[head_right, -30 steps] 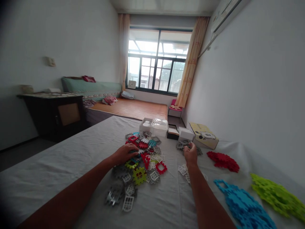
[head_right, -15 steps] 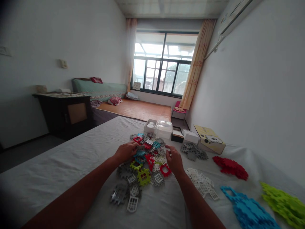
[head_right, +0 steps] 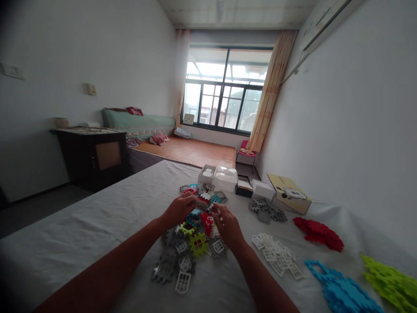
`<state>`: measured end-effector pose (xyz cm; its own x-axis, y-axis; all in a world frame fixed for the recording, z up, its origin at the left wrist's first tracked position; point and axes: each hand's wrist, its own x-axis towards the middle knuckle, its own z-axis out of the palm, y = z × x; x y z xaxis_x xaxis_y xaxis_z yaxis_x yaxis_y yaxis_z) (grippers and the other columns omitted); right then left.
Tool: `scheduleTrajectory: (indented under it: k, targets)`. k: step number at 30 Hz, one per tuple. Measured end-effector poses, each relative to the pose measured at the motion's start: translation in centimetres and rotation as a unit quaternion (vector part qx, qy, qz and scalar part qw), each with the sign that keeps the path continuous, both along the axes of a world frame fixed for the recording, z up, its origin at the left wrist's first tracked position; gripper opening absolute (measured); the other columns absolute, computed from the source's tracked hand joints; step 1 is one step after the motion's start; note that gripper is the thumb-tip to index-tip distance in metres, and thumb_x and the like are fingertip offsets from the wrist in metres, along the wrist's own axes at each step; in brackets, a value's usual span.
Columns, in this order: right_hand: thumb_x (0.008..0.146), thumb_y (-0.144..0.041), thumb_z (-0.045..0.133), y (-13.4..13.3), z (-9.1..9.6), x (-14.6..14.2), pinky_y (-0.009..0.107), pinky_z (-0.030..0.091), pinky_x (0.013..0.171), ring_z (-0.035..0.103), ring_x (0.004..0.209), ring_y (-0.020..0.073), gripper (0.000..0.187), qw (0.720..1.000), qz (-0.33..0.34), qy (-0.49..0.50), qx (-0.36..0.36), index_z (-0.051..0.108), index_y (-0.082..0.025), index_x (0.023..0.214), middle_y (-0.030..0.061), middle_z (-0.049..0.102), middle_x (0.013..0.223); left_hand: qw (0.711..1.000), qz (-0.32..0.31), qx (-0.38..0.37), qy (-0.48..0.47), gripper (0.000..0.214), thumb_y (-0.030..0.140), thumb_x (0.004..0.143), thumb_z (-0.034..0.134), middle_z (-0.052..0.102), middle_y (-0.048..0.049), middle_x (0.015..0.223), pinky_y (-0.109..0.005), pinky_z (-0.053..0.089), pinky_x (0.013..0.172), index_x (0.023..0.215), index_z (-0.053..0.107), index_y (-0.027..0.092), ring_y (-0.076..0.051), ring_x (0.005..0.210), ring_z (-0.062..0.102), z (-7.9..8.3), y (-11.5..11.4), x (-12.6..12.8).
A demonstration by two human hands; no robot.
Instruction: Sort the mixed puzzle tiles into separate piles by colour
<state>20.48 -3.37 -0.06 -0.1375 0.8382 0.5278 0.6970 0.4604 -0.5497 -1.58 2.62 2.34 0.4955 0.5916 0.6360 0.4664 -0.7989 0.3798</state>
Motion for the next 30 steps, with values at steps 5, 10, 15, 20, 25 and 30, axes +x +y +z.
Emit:
scheduleTrajectory:
  k: [5,10,15,20,25,30]
  targets:
    - [0.090,-0.034,0.043,-0.4,0.1,-0.7,0.030,0.053,0.076,0.064,0.087,0.0177,0.029,0.999,0.036,0.003,0.019,0.059,-0.022,0.111,0.0064,0.067,0.104,0.995,-0.086,-0.041,-0.042,0.016,0.023,0.085,0.053,0.062,-0.0053,0.091,-0.025,0.046,0.077,0.094,0.065,0.018,-0.015,0.086,0.057,0.0,-0.9,0.7]
    - [0.091,-0.036,0.041,-0.4,0.0,-0.5,0.028,0.052,0.076,0.065,0.087,0.0182,0.028,0.999,0.029,0.031,0.008,0.061,-0.023,0.105,0.0047,0.069,0.099,0.990,-0.105,-0.079,-0.041,0.020,0.029,0.086,0.052,0.063,-0.0058,0.091,-0.024,0.047,0.074,0.093,0.066,0.016,-0.015,0.083,0.058,-0.4,-0.8,0.8]
    - [0.089,-0.038,0.042,-0.3,0.1,-0.3,0.026,0.052,0.069,0.066,0.077,0.0169,0.030,0.997,0.023,0.070,-0.019,0.061,-0.022,0.106,0.0041,0.070,0.094,0.991,-0.098,-0.090,0.000,0.027,0.037,0.088,0.049,0.064,-0.0063,0.089,-0.024,0.047,0.073,0.090,0.067,0.016,-0.015,0.080,0.059,-0.5,-1.0,0.8]
    - [0.086,-0.039,0.047,-0.2,0.4,-0.3,0.024,0.051,0.064,0.065,0.073,0.0157,0.028,0.995,0.035,0.085,-0.032,0.064,-0.022,0.101,0.0033,0.070,0.090,0.994,-0.081,-0.075,0.018,0.030,0.038,0.088,0.049,0.065,-0.0060,0.088,-0.023,0.046,0.073,0.093,0.068,0.017,-0.015,0.079,0.059,-0.4,-1.0,0.7]
    - [0.082,-0.043,0.048,1.2,0.3,2.4,0.026,0.049,0.058,0.062,0.063,0.0158,0.032,0.992,-0.050,0.108,-0.036,0.065,-0.018,0.093,0.0057,0.069,0.080,0.996,-0.038,-0.086,0.006,0.033,0.039,0.091,0.042,0.067,-0.0043,0.096,-0.023,0.046,0.076,0.103,0.067,0.020,-0.014,0.082,0.060,-0.2,-0.5,0.4]
    - [0.072,-0.043,0.054,3.0,-1.0,8.7,0.025,0.046,0.047,0.057,0.046,0.0138,0.032,0.942,-0.196,0.255,-0.098,0.063,-0.015,0.086,0.0034,0.067,0.061,0.996,-0.031,-0.087,0.000,0.034,0.038,0.092,0.040,0.068,-0.0037,0.095,-0.024,0.046,0.081,0.101,0.067,0.020,-0.015,0.089,0.060,-0.4,0.0,0.1]
